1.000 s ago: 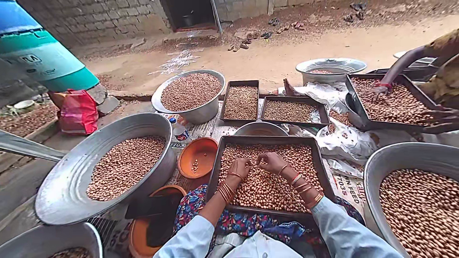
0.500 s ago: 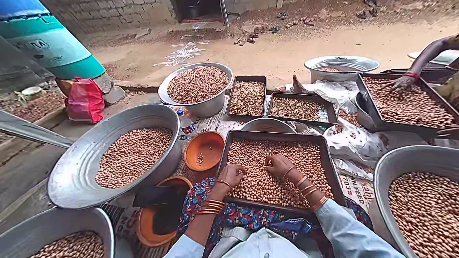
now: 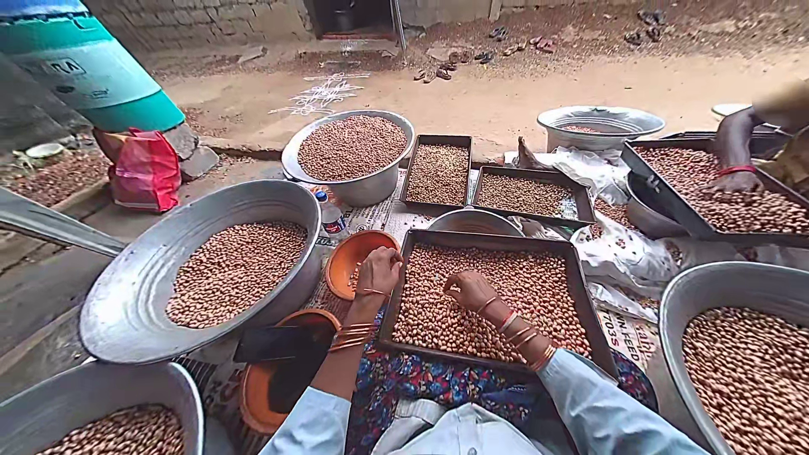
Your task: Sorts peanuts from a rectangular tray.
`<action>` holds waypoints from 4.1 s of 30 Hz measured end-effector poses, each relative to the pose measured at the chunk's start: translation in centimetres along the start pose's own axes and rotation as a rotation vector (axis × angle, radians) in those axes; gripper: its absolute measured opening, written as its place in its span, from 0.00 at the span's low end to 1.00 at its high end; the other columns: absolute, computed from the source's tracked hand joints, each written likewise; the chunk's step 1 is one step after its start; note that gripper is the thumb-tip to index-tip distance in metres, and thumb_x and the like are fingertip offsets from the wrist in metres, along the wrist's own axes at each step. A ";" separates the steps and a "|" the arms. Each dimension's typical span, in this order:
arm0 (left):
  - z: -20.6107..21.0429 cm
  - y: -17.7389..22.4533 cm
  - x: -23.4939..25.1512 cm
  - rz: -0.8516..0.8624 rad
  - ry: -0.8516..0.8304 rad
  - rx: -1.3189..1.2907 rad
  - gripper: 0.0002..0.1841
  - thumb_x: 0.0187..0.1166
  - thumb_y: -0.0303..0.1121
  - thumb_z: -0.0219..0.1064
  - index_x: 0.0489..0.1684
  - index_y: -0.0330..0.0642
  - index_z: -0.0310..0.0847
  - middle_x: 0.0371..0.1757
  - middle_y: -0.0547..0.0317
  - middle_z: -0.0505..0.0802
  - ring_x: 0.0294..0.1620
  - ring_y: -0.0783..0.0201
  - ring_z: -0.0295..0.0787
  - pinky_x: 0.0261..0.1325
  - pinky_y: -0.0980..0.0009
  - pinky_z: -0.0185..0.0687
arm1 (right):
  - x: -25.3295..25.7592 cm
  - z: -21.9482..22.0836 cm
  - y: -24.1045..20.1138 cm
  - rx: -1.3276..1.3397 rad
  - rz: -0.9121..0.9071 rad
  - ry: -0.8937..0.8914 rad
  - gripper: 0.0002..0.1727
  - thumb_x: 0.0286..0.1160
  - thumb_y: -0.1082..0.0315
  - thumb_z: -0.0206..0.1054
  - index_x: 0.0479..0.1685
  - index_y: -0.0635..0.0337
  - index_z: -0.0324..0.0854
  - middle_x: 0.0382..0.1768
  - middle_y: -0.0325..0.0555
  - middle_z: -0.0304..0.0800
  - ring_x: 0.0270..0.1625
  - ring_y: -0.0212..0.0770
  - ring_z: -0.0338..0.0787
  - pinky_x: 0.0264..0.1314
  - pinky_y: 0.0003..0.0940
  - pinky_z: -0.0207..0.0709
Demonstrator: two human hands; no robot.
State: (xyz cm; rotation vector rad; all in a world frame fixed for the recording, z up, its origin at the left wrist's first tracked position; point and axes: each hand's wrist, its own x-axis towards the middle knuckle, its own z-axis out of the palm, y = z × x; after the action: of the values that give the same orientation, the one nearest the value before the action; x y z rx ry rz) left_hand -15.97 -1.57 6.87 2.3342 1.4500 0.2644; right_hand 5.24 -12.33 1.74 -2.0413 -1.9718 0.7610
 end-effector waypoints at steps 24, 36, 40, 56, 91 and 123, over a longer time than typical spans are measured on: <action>7.1 2.5 2.1 0.086 -0.338 0.056 0.16 0.86 0.32 0.61 0.65 0.41 0.88 0.68 0.41 0.90 0.74 0.43 0.84 0.79 0.44 0.74 | 0.0 0.4 1.7 0.188 0.013 0.093 0.17 0.82 0.56 0.66 0.58 0.54 0.91 0.47 0.52 0.95 0.53 0.50 0.91 0.63 0.54 0.79; 8.1 4.1 1.3 0.058 -0.404 0.246 0.19 0.86 0.33 0.58 0.69 0.36 0.83 0.72 0.38 0.87 0.75 0.39 0.82 0.75 0.39 0.75 | -2.7 -2.5 4.0 0.284 0.124 0.121 0.15 0.82 0.59 0.66 0.56 0.57 0.90 0.41 0.49 0.91 0.44 0.45 0.87 0.55 0.48 0.77; 8.3 3.9 1.3 0.081 -0.431 0.273 0.19 0.87 0.35 0.58 0.69 0.39 0.83 0.73 0.40 0.86 0.75 0.40 0.82 0.75 0.39 0.75 | -2.5 -0.6 2.1 -0.055 0.133 -0.038 0.16 0.80 0.59 0.68 0.59 0.55 0.90 0.62 0.60 0.90 0.70 0.61 0.86 0.69 0.63 0.76; 6.5 1.8 -2.7 0.155 -0.482 -0.082 0.13 0.80 0.33 0.70 0.58 0.43 0.92 0.55 0.42 0.93 0.59 0.46 0.89 0.71 0.46 0.78 | -5.0 -3.6 6.1 0.843 0.151 0.314 0.10 0.87 0.68 0.60 0.46 0.61 0.86 0.26 0.32 0.80 0.21 0.23 0.71 0.26 0.20 0.66; 7.2 4.2 1.5 0.010 -0.413 0.402 0.18 0.80 0.28 0.64 0.68 0.33 0.83 0.79 0.37 0.80 0.83 0.38 0.72 0.74 0.40 0.76 | -3.6 -2.8 4.4 1.392 0.183 0.234 0.16 0.93 0.67 0.48 0.39 0.54 0.81 0.23 0.30 0.80 0.21 0.25 0.77 0.23 0.20 0.72; 2.1 2.0 1.8 -0.057 0.068 0.216 0.17 0.80 0.28 0.64 0.65 0.34 0.85 0.66 0.34 0.87 0.74 0.37 0.80 0.78 0.42 0.69 | -0.4 0.7 2.0 -0.085 0.195 -0.015 0.19 0.82 0.56 0.63 0.62 0.57 0.86 0.59 0.58 0.92 0.66 0.59 0.89 0.66 0.63 0.76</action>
State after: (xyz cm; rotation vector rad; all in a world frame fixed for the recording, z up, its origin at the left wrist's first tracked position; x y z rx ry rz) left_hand -12.75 -1.22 5.70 2.4683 1.6492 0.1812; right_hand 6.65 -13.04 0.20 -2.3094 -1.8621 0.7441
